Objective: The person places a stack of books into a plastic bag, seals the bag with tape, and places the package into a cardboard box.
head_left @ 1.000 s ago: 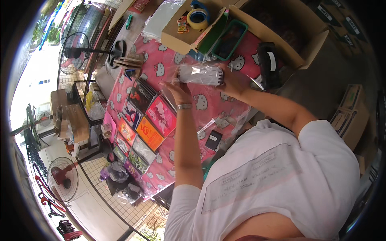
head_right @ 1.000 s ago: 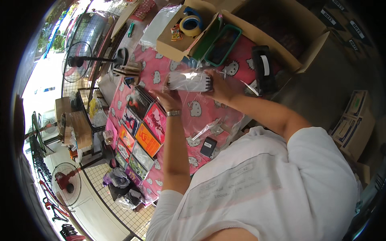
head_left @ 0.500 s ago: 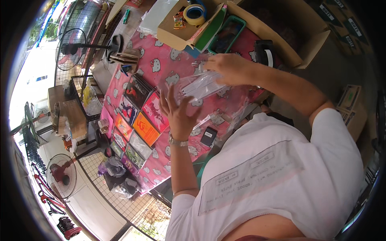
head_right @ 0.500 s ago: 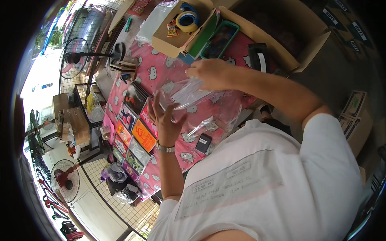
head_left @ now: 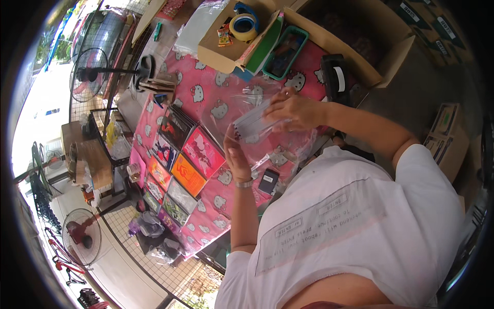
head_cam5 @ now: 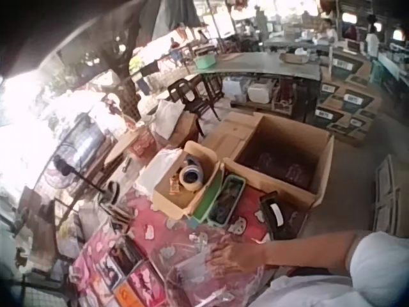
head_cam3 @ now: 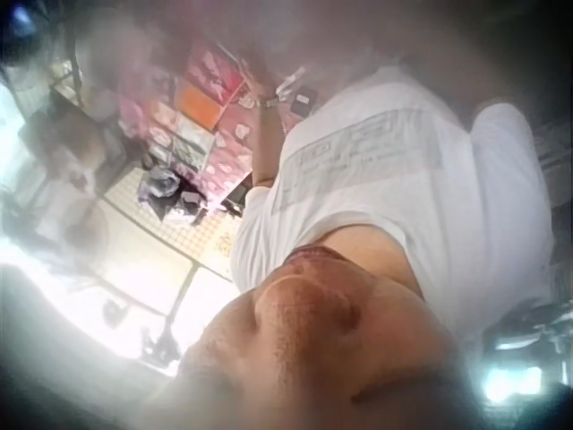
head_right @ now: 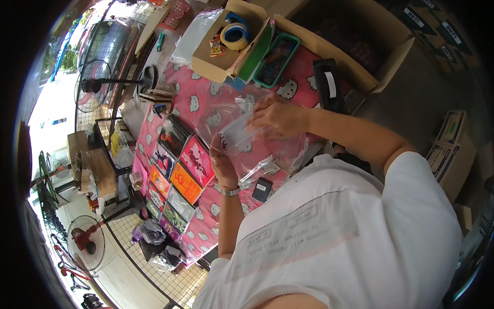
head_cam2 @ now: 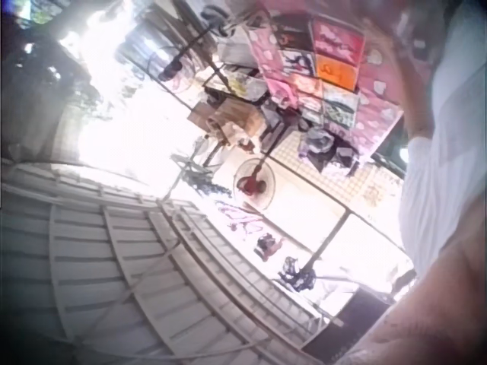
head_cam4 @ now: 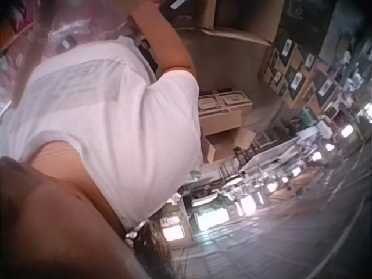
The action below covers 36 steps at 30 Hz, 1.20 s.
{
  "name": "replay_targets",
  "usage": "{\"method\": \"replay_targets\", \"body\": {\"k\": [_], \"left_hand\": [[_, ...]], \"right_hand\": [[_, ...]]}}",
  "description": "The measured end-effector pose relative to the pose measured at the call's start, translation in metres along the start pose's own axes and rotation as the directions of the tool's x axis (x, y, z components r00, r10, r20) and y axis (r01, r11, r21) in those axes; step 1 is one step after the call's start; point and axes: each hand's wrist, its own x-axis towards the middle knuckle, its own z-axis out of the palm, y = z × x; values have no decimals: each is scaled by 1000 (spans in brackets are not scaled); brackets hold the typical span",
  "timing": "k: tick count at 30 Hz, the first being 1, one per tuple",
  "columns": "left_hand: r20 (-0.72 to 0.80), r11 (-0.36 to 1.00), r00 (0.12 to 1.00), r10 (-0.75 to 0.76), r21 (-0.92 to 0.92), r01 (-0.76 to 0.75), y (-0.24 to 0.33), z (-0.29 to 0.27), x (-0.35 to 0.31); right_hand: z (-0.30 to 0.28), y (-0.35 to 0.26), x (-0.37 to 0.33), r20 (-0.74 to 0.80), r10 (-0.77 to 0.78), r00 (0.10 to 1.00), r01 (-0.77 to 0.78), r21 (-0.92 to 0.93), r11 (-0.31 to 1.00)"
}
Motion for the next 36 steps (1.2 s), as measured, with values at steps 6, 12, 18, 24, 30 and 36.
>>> {"method": "replay_targets", "body": {"k": [6, 12, 18, 24, 30, 36], "left_hand": [[405, 670, 895, 188, 613, -418, 26, 38, 16], [532, 580, 839, 112, 650, -491, 36, 39, 23], [536, 481, 836, 116, 706, -519, 31, 72, -2], [518, 239, 854, 50, 824, -514, 32, 82, -12], [509, 342, 858, 75, 795, -501, 25, 75, -6], [463, 482, 884, 68, 761, -435, 35, 83, -6]], "right_hand": [[1, -11, 4, 96, -8, 995, 33, -267, 963], [-4, -7, -54, -476, 156, 866, -294, -232, 927], [39, 59, -196, -556, 829, 55, -794, 480, 374], [45, 39, -182, -219, 970, -101, -269, 945, 186], [84, 30, -192, -466, 882, 66, -108, 875, 471], [100, 57, -187, 376, 777, 505, -40, 909, -414]]}}
